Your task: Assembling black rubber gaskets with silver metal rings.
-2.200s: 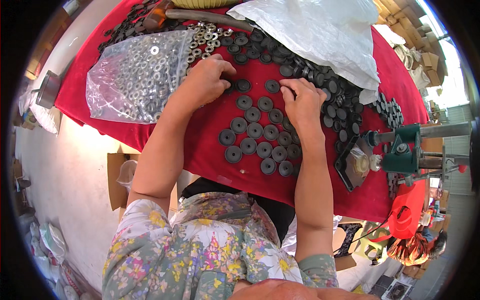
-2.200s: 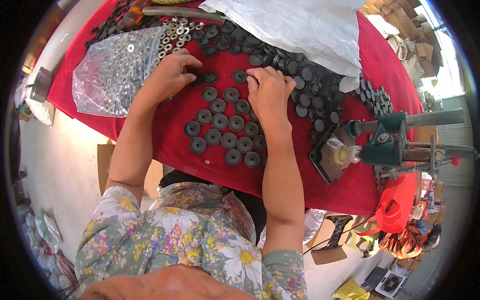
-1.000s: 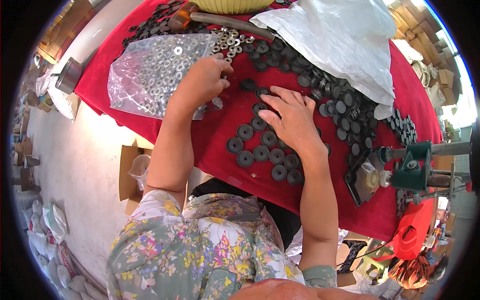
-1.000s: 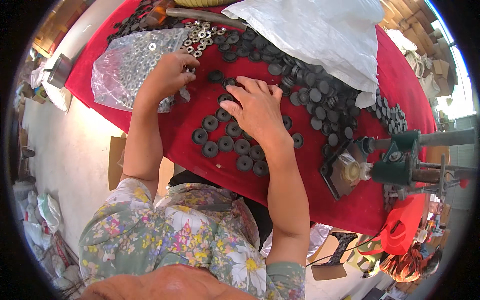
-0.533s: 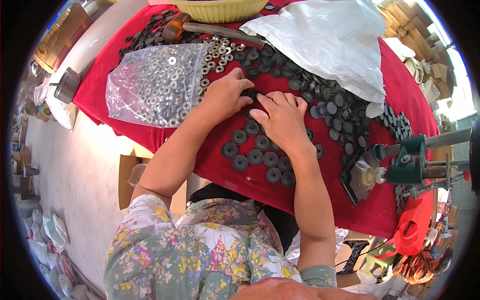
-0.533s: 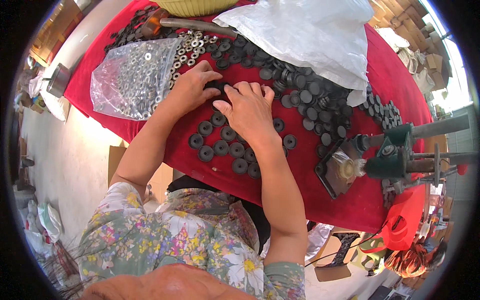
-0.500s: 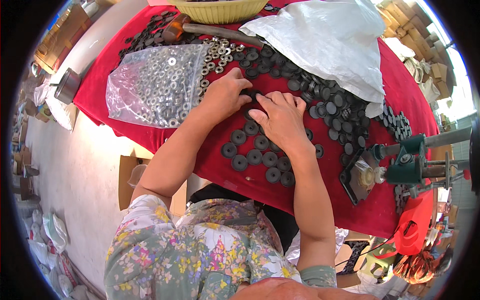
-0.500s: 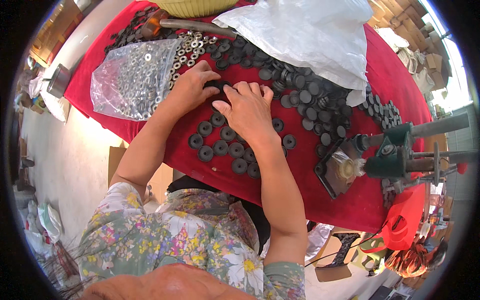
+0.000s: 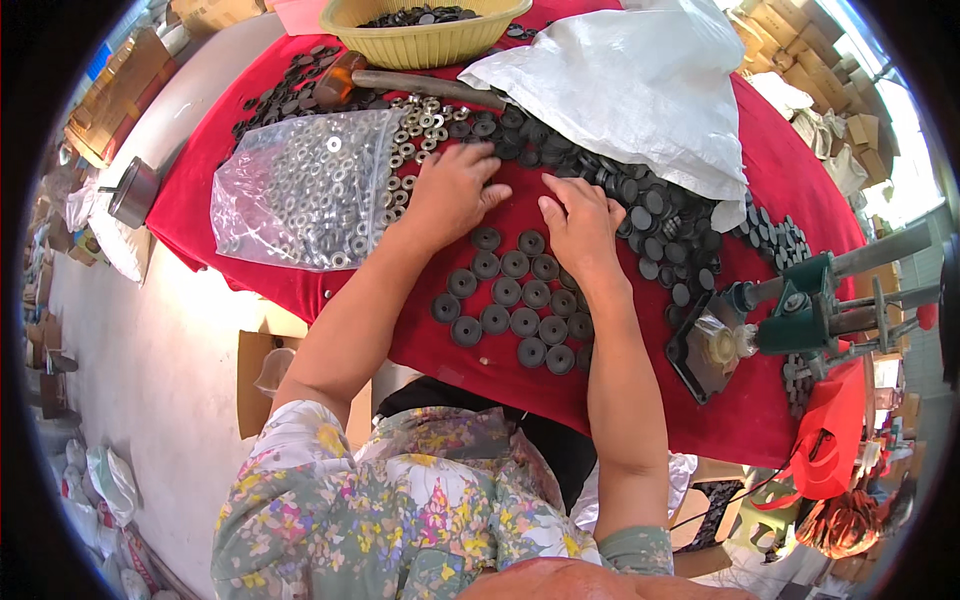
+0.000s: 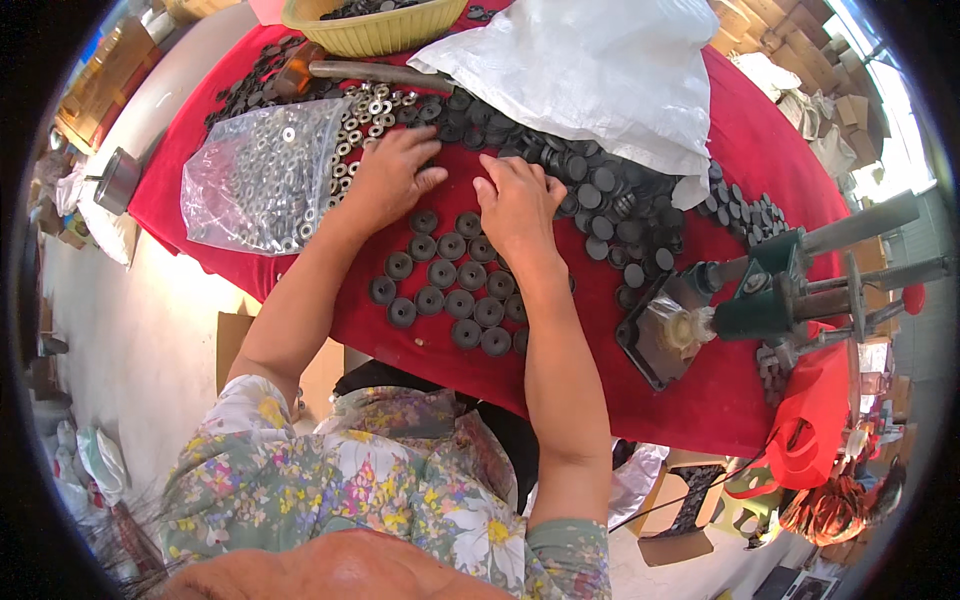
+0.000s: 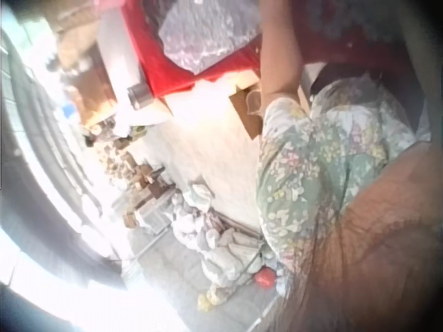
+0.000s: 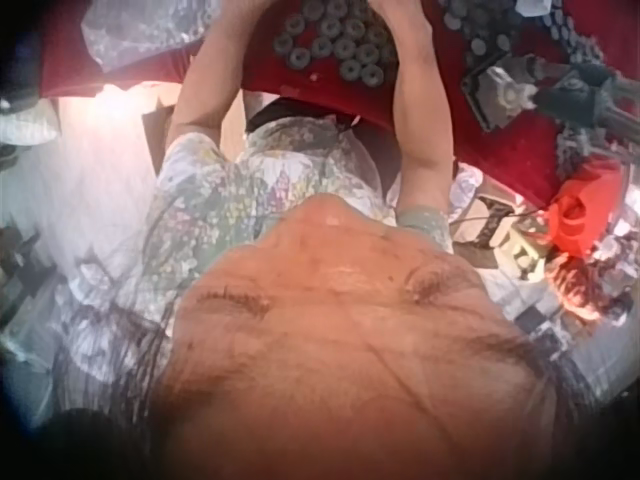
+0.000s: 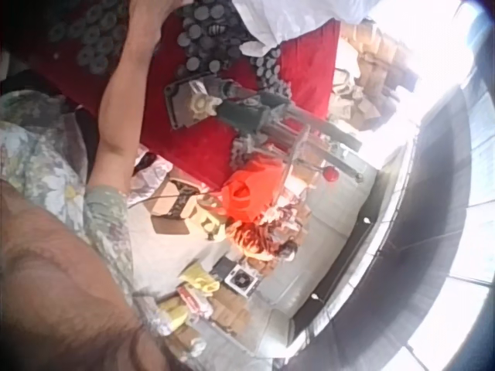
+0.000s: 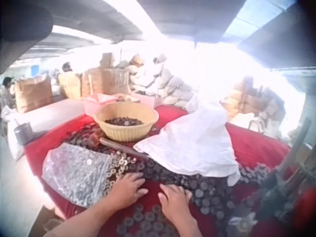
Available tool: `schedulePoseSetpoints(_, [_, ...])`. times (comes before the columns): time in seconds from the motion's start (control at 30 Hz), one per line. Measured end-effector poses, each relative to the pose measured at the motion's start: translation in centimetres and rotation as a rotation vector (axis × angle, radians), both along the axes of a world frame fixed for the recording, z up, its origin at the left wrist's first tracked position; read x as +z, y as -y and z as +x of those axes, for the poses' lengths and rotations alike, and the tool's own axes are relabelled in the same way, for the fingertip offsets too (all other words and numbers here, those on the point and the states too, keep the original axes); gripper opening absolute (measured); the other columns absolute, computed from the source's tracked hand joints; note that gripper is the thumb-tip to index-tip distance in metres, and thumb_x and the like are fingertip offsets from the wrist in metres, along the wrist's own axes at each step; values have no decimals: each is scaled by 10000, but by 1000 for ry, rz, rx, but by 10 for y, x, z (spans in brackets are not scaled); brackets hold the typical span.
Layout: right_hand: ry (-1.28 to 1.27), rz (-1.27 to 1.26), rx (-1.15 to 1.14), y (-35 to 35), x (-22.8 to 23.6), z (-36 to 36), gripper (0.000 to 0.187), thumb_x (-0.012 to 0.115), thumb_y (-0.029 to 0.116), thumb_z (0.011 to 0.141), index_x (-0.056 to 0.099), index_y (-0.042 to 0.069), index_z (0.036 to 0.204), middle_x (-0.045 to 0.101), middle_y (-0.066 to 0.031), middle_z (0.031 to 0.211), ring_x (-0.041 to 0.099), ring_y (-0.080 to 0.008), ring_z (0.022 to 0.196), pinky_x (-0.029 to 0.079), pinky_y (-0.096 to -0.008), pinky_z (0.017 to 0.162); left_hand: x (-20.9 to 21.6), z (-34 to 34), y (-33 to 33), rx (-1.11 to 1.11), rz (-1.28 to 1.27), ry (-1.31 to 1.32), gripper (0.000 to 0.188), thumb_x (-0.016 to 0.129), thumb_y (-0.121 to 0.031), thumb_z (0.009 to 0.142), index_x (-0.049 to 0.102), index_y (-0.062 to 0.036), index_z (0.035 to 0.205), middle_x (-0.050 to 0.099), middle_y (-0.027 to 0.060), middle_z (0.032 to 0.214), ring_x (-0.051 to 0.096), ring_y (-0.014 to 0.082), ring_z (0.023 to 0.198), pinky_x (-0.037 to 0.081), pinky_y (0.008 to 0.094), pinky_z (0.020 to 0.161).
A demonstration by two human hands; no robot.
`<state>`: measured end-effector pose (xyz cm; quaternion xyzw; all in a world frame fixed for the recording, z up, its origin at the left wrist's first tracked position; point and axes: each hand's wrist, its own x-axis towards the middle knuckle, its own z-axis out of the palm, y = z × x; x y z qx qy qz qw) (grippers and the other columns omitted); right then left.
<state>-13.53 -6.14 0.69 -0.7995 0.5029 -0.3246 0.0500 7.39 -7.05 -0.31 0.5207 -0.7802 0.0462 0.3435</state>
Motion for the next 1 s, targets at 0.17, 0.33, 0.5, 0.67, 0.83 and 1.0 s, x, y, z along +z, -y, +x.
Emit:
schedulePoseSetpoints(0.17, [-146, -3, 31, 22, 4, 19, 291, 636, 154, 905, 685, 119, 1190, 652, -76, 1078, 577, -269, 1079, 320, -473, 1005, 3, 1, -16, 38, 230, 175, 509, 654, -417, 904, 644, -65, 1272, 563, 104, 1391, 527, 305, 1255, 385, 475, 1064])
schedulePoseSetpoints(0.33, [-277, -76, 5, 47, 1, 47, 288, 618, 135, 899, 698, 133, 1175, 640, -79, 1044, 564, -267, 1069, 319, -470, 1003, -3, 4, -17, -7, 182, 167, 542, 690, -412, 871, 634, -50, 1271, 549, 115, 1403, 517, 322, 1263, 384, 481, 1064])
schedulePoseSetpoints(0.5, [-383, -37, -2, 40, 7, 48, 263, 606, 124, 875, 742, 132, 1100, 643, -76, 1035, 562, -261, 1069, 308, -467, 1010, -1, 3, -23, -3, 182, 157, 559, 722, -381, 841, 622, -36, 1269, 553, 129, 1388, 504, 320, 1283, 366, 491, 1085])
schedulePoseSetpoints(0.67, [-441, 349, 147, 25, 51, 43, 206, 596, 138, 885, 775, 140, 986, 676, -84, 1008, 598, -266, 1059, 325, -472, 991, 12, 4, -30, 44, 222, 181, 521, 748, -319, 817, 636, -31, 1236, 563, 148, 1365, 506, 322, 1281, 353, 491, 1097])
schedulePoseSetpoints(0.83, [-249, -21, 7, 65, 23, 67, 219, 593, 122, 885, 773, 151, 1007, 670, -88, 1003, 605, -254, 1052, 327, -460, 986, 7, -3, -28, 37, 237, 183, 512, 766, -299, 796, 649, -17, 1207, 578, 163, 1340, 506, 324, 1283, 356, 483, 1095])
schedulePoseSetpoints(1.0, [-427, -14, -29, 71, 11, 76, 232, 654, 116, 837, 777, 165, 1028, 658, -71, 1034, 587, -236, 1066, 314, -440, 994, 1, 2, -29, 27, 183, 155, 511, 767, -317, 795, 659, -12, 1191, 579, 165, 1342, 500, 332, 1295, 355, 485, 1098])
